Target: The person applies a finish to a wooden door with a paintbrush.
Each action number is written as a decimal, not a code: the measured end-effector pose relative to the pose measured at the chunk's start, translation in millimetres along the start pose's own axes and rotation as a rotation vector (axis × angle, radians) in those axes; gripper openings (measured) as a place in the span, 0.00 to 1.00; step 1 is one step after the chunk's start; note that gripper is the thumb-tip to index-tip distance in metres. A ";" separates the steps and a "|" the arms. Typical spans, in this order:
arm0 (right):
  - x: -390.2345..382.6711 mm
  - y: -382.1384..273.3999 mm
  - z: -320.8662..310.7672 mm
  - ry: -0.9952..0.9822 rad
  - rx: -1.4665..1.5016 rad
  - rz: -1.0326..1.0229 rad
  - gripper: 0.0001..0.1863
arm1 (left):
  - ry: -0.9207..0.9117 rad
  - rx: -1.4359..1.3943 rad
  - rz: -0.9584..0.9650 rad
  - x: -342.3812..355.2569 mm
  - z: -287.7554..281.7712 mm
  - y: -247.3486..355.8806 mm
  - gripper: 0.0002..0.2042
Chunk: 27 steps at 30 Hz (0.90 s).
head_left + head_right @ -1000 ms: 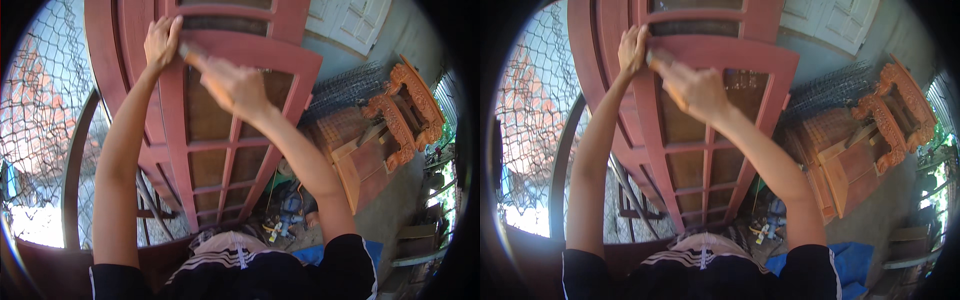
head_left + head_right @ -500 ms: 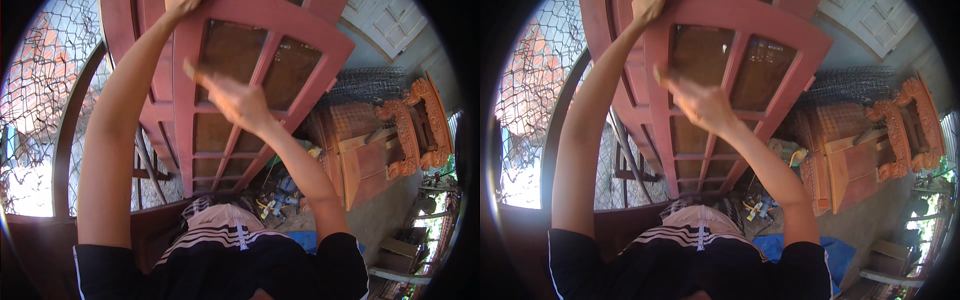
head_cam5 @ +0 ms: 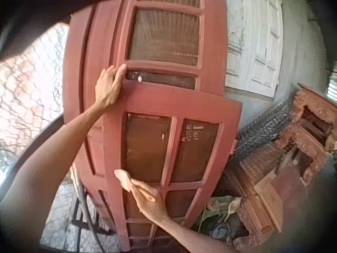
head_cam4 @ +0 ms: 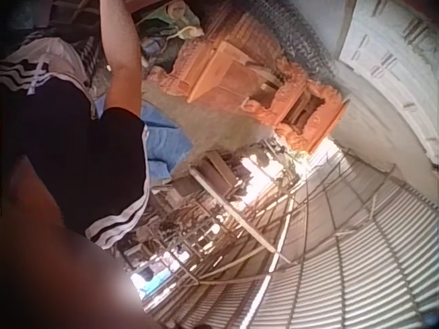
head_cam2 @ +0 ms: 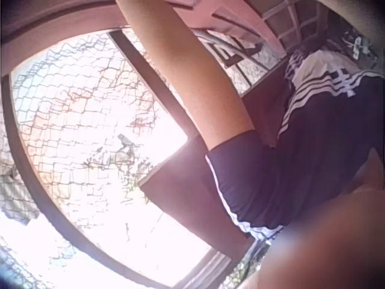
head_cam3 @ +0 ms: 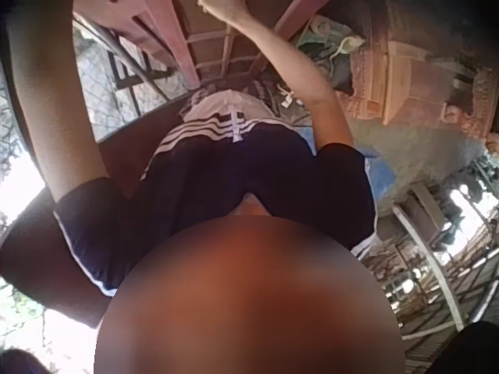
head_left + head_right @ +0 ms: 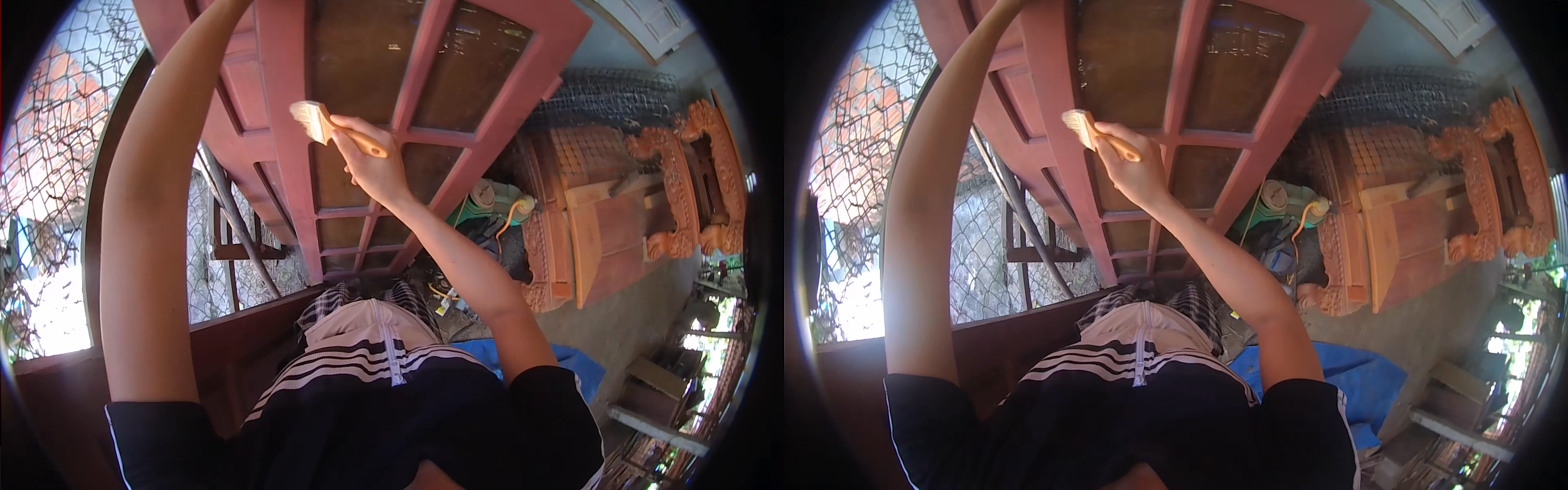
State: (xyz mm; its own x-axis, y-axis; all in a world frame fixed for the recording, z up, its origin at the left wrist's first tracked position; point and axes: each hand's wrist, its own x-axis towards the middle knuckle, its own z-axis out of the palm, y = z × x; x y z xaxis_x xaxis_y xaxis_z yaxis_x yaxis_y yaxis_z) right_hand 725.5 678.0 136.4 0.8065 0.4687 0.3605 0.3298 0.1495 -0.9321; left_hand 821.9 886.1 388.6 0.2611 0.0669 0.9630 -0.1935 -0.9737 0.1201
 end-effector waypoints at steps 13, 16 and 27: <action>-88.9 79.1 -103.5 0.668 -0.409 -0.118 0.14 | -0.054 -0.044 -0.006 -5.7 19.5 13.2 0.30; -67.9 49.4 -70.0 0.377 -0.510 -0.585 0.16 | 0.068 -0.008 0.045 -7.3 16.9 -4.4 0.30; -99.1 98.4 -202.4 0.725 -0.588 -0.151 0.19 | 0.022 -0.113 0.011 -13.4 23.0 22.7 0.25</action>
State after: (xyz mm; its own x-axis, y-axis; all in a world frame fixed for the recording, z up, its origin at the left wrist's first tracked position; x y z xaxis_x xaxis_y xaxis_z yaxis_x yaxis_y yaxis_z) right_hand 777.3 470.0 15.8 0.7784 -0.2045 0.5935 0.4909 -0.3910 -0.7785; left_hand 835.7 858.0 372.9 0.2377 0.0621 0.9693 -0.3024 -0.9436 0.1346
